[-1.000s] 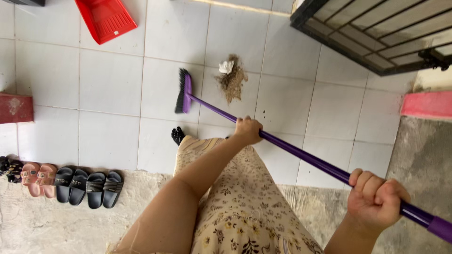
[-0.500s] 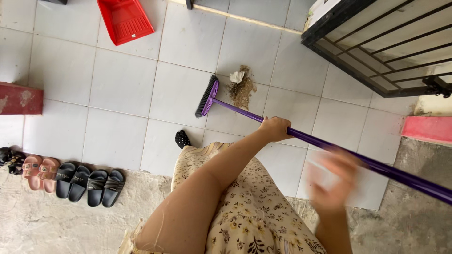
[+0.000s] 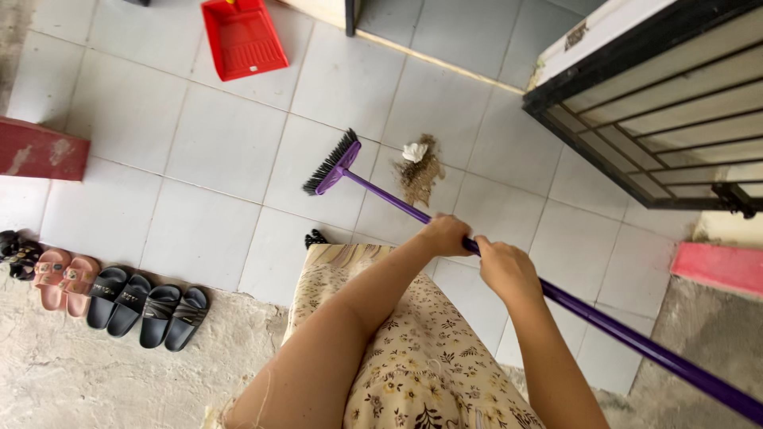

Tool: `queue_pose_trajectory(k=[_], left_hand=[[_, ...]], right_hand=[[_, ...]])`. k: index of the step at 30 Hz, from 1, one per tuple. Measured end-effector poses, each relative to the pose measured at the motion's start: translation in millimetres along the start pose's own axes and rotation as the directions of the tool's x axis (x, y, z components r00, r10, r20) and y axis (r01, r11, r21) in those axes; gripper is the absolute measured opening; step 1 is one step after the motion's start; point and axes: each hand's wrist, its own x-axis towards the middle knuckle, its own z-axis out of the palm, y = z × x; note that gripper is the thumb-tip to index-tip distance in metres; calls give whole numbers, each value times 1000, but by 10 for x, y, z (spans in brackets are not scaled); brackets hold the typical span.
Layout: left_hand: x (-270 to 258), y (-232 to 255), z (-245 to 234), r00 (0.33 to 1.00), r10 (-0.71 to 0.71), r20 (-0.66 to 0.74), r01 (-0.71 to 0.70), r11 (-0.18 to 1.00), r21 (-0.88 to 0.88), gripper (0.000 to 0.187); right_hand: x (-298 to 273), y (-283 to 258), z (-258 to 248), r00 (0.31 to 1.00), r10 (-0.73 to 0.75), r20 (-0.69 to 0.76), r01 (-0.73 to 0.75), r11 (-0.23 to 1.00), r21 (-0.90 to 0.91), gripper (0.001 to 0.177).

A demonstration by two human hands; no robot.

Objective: The person sweeps dirt and debris from a tiled and concrete floor into a pile using a purple broom and then collects it into a red dustpan.

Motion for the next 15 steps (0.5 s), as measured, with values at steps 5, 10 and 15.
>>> queue_pose_trajectory(k=[5, 10, 15], left_hand=[[-107, -982, 77, 964, -262, 51, 250, 952, 178, 45], [18, -1990, 135, 970, -245, -4, 242, 954, 178, 49], [-213, -2564, -381, 950, -284, -130, 306, 931, 202, 84]], right_hand=[[534, -521, 386, 996, -79, 27, 80, 996, -40, 65], [1635, -1303, 839, 978, -157, -137, 145, 985, -96, 67], [2252, -1997, 527, 953, -277, -123, 272, 961, -53, 85]])
